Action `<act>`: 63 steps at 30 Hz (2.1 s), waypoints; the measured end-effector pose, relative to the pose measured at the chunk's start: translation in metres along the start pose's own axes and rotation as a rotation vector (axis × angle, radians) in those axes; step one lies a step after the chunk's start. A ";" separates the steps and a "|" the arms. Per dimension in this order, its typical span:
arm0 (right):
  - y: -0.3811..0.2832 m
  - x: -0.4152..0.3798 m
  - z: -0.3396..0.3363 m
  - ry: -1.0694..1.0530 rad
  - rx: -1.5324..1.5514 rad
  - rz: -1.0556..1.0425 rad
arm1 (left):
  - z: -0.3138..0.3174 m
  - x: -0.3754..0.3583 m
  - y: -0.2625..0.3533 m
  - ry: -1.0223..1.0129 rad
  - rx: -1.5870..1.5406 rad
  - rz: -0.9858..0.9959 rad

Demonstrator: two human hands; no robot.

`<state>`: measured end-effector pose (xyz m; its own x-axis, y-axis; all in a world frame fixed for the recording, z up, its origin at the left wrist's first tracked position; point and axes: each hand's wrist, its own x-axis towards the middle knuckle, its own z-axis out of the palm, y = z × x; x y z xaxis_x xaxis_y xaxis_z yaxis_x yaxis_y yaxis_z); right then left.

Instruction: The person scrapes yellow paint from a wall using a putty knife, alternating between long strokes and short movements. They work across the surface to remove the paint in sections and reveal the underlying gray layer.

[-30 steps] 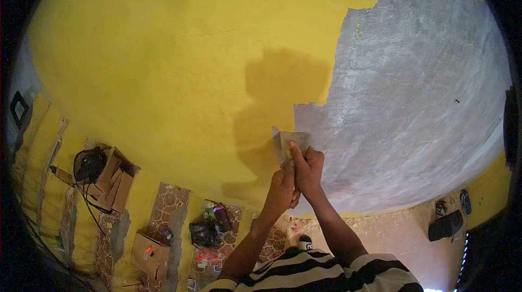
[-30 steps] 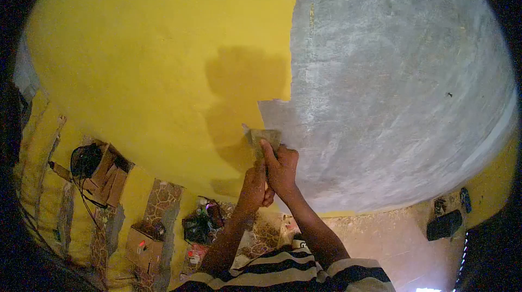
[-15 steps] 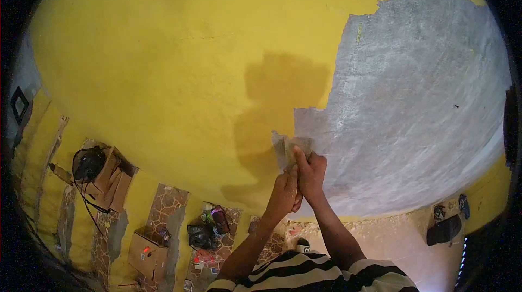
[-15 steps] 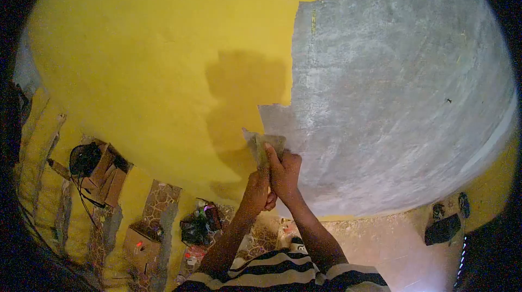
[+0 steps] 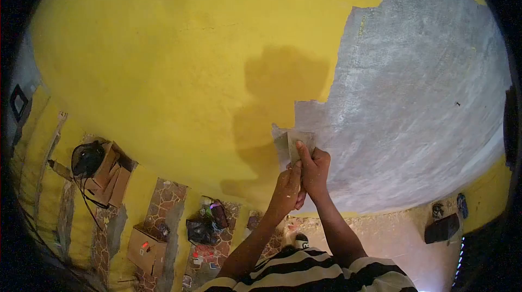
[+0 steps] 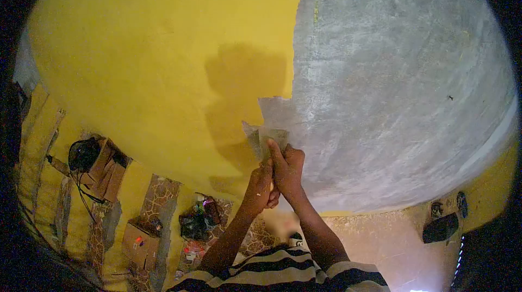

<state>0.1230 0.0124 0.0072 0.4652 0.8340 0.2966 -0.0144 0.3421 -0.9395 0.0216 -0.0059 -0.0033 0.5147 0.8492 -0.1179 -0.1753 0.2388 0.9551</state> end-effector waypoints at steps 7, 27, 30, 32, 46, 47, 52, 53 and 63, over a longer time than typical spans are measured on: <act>-0.022 0.009 0.004 0.004 -0.081 -0.133 | 0.000 0.013 0.000 0.120 0.218 0.242; -0.018 0.009 0.017 0.018 -0.013 -0.060 | -0.003 -0.001 0.025 0.061 -0.006 0.057; -0.012 0.000 0.014 0.030 -0.101 -0.110 | -0.006 -0.007 0.017 0.037 0.006 0.027; 0.000 0.005 0.013 0.037 -0.176 -0.221 | -0.005 -0.005 0.021 0.032 0.011 0.022; -0.021 0.004 0.023 0.034 -0.139 -0.160 | -0.012 -0.004 0.030 0.031 0.013 0.036; -0.022 0.006 0.022 0.007 -0.184 -0.102 | -0.013 -0.004 0.029 0.030 0.015 0.033; -0.010 -0.002 0.026 0.030 -0.113 -0.214 | -0.018 -0.011 0.022 0.051 0.048 -0.036; -0.015 -0.002 0.026 0.029 -0.149 -0.243 | -0.018 -0.008 0.025 0.052 0.047 -0.035; -0.016 -0.002 0.030 0.034 -0.157 -0.161 | -0.025 -0.002 0.020 0.092 0.023 -0.037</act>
<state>0.0956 0.0186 0.0274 0.4797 0.7581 0.4418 0.1994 0.3962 -0.8963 -0.0039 0.0087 0.0098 0.4410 0.8799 -0.1768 -0.1376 0.2609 0.9555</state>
